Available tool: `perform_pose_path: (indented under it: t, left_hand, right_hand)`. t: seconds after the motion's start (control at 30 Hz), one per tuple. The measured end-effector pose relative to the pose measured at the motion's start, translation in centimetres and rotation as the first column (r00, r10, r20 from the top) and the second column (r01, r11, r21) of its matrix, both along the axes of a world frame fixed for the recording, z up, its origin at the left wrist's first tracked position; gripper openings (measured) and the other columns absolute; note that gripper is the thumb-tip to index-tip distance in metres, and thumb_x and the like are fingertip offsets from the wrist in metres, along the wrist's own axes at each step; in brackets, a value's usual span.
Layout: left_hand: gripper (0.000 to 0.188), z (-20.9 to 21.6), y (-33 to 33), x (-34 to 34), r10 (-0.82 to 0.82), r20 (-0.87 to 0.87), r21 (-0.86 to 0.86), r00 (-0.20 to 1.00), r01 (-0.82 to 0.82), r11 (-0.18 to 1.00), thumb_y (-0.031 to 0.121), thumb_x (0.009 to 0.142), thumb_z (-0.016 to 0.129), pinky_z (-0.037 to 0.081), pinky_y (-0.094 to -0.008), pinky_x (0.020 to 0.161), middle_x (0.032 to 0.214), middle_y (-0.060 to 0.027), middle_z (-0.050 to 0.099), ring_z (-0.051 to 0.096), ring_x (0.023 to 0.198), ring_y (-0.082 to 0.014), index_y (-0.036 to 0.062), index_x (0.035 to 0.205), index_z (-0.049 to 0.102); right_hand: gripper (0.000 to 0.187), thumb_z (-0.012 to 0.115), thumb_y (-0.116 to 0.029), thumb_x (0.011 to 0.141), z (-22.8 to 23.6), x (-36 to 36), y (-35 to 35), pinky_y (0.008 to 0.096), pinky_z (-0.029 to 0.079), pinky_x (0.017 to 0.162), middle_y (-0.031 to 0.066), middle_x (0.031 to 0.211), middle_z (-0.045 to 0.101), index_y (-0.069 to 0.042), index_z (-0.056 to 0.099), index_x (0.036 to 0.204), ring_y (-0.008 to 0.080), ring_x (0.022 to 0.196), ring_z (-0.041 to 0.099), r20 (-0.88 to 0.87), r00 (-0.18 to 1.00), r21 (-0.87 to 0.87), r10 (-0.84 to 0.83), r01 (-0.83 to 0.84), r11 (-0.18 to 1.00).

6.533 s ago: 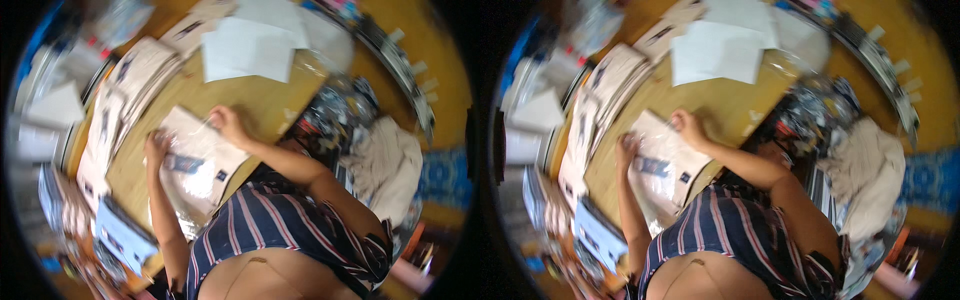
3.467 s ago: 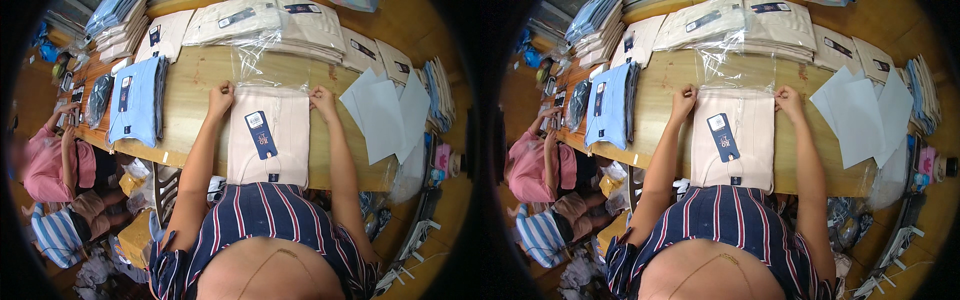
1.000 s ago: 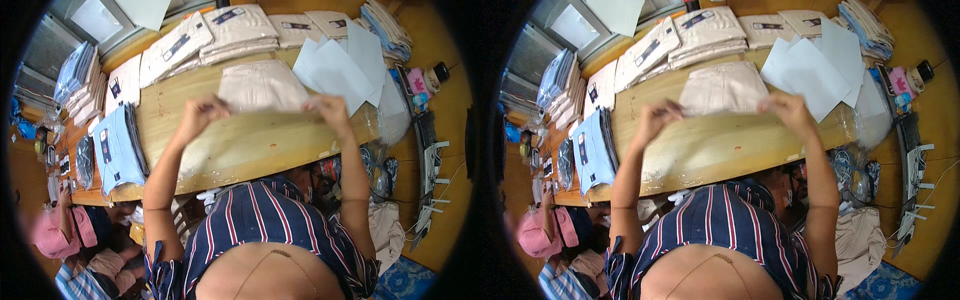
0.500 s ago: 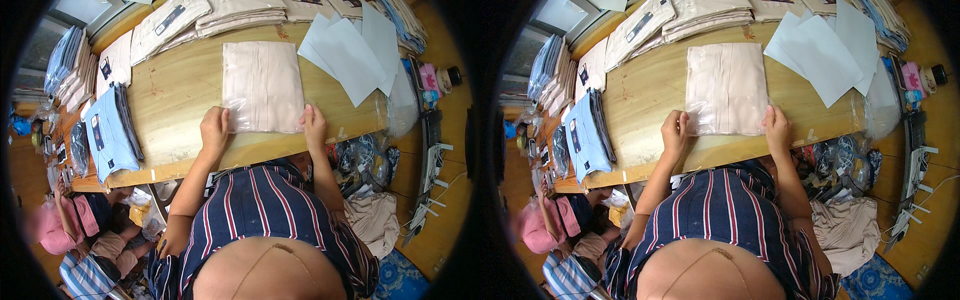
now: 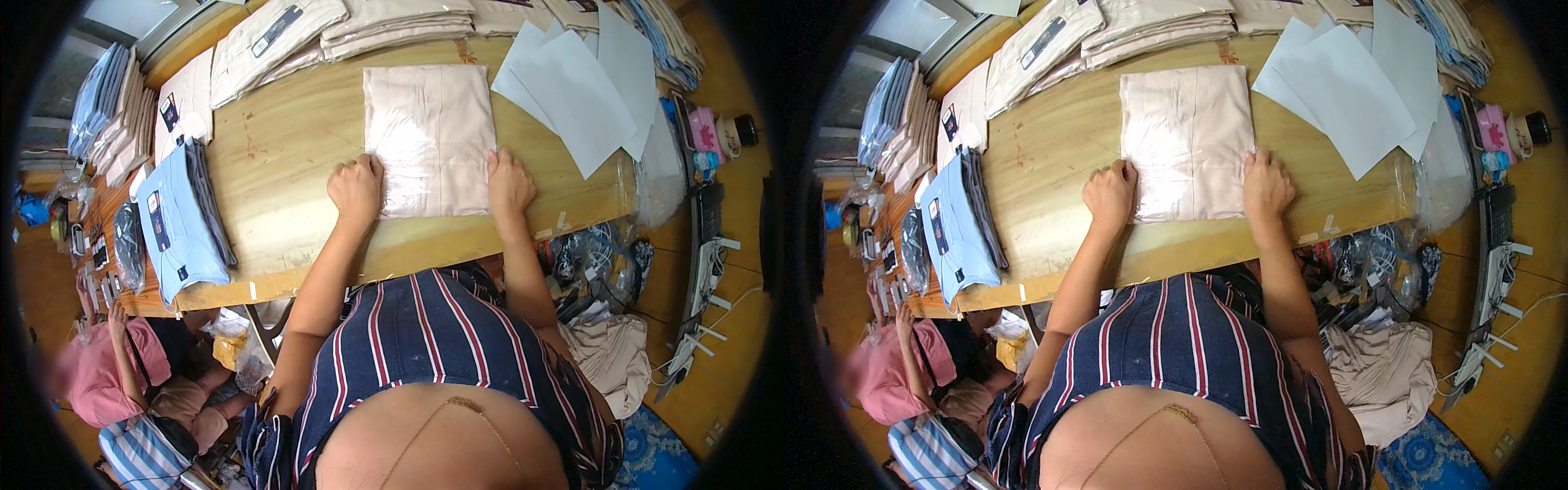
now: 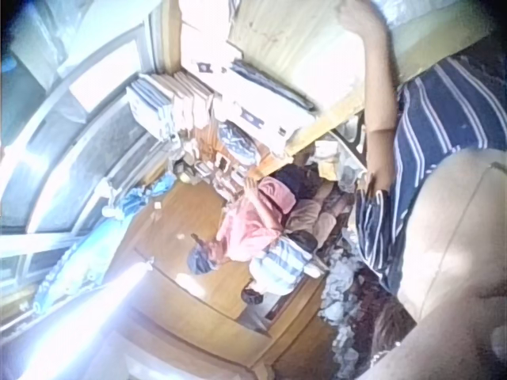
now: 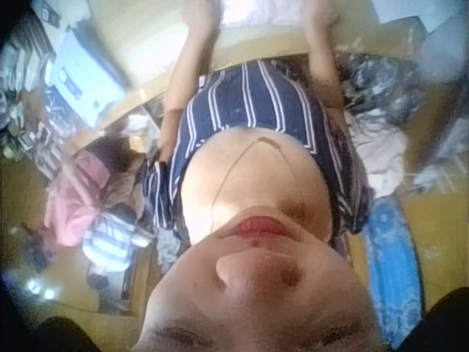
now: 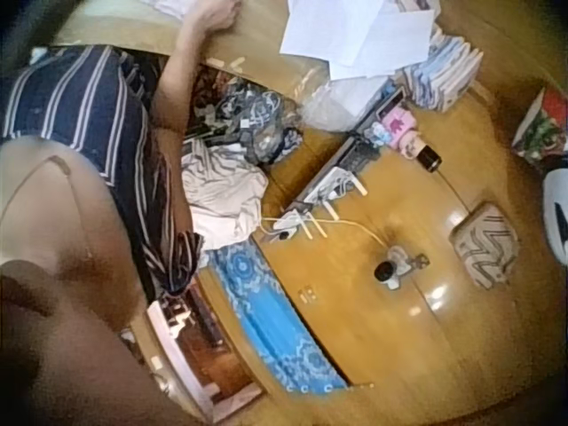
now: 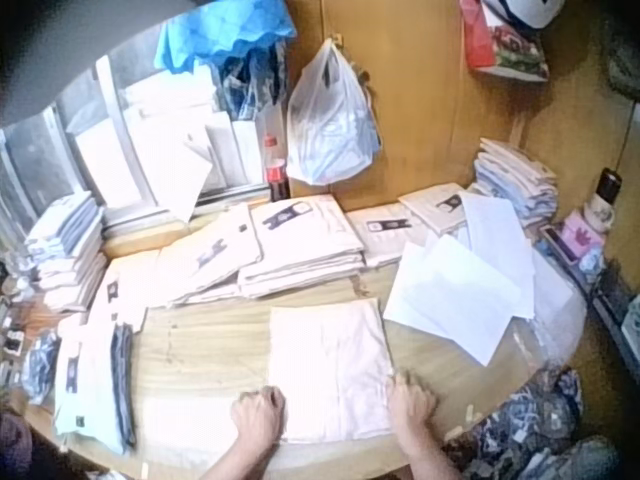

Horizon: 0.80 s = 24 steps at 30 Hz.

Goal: The person packs folded shirts into plastic bags and sorts sheets of paper. The person places individual folded shirts into clear plastic sleeves, seals them by hand, and stacks them, then gathers and aligns a stack of white papers.

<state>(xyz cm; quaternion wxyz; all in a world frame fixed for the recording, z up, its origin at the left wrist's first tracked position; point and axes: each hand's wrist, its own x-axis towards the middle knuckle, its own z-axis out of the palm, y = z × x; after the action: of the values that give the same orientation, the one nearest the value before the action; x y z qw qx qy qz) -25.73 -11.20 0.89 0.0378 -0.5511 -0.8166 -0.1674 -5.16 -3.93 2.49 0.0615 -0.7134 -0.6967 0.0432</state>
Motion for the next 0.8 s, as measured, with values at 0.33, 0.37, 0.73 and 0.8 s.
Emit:
perform_pose_path:
  t: [0.33, 0.37, 0.73, 0.8]
  left_hand:
    - [0.032, 2.2, -1.1, -0.9, -0.284, 0.199, 0.277, 0.938, 0.224, 0.934, 0.019, 0.078, 0.049, 0.034, -0.0425, 0.082, 0.104, -0.0171, 0.047, 0.044, 0.097, -0.0293, 0.0015, 0.104, 0.045]
    - [0.038, 2.9, -1.3, 0.0, -0.442, 0.014, 0.226, 0.897, 0.428, 0.875, 0.02, 0.078, 0.049, 0.031, -0.0434, 0.086, 0.112, -0.0179, 0.044, 0.041, 0.104, -0.0295, 0.0013, 0.111, 0.043]
    - [0.054, 1.8, -5.7, 1.9, -0.172, 0.453, 0.015, 0.875, 0.186, 0.982, 0.002, 0.064, 0.058, 0.038, -0.0375, 0.07, 0.086, -0.0197, 0.044, 0.045, 0.078, -0.0319, 0.0055, 0.115, 0.038]
    - [0.049, 1.3, -5.7, 1.9, -0.188, 0.52, 0.082, 0.833, 0.171, 0.982, -0.005, 0.062, 0.053, 0.039, -0.0357, 0.066, 0.08, -0.0178, 0.044, 0.045, 0.073, -0.0305, 0.0045, 0.109, 0.043]
  right_hand:
    - [0.049, 0.048, -0.025, 0.079, 0.8, 1.9, -0.9, 0.0469, 0.025, 0.089, 0.0172, 0.123, 0.031, -0.013, 0.032, 0.123, 0.0316, 0.114, 0.03, -0.063, 0.956, 0.312, 0.287, -0.255, 0.915]
    - [0.051, 0.047, -0.025, 0.079, 1.7, 1.3, -1.7, 0.0468, 0.024, 0.091, 0.0178, 0.126, 0.027, -0.012, 0.03, 0.125, 0.0322, 0.116, 0.027, 0.013, 0.933, 0.316, 0.36, -0.346, 0.884]
    - [0.077, 0.069, -0.013, 0.058, 1.2, 4.5, -5.7, 0.0381, 0.029, 0.091, 0.0197, 0.115, 0.029, -0.013, 0.029, 0.125, 0.0354, 0.106, 0.033, -0.52, 0.796, 0.016, 0.31, -0.354, 0.935]
    - [0.08, 0.07, -0.006, 0.054, 0.9, 4.3, -6.3, 0.0366, 0.033, 0.087, 0.0176, 0.11, 0.031, -0.013, 0.031, 0.123, 0.0325, 0.1, 0.038, -0.522, 0.759, 0.109, 0.389, -0.393, 0.913]
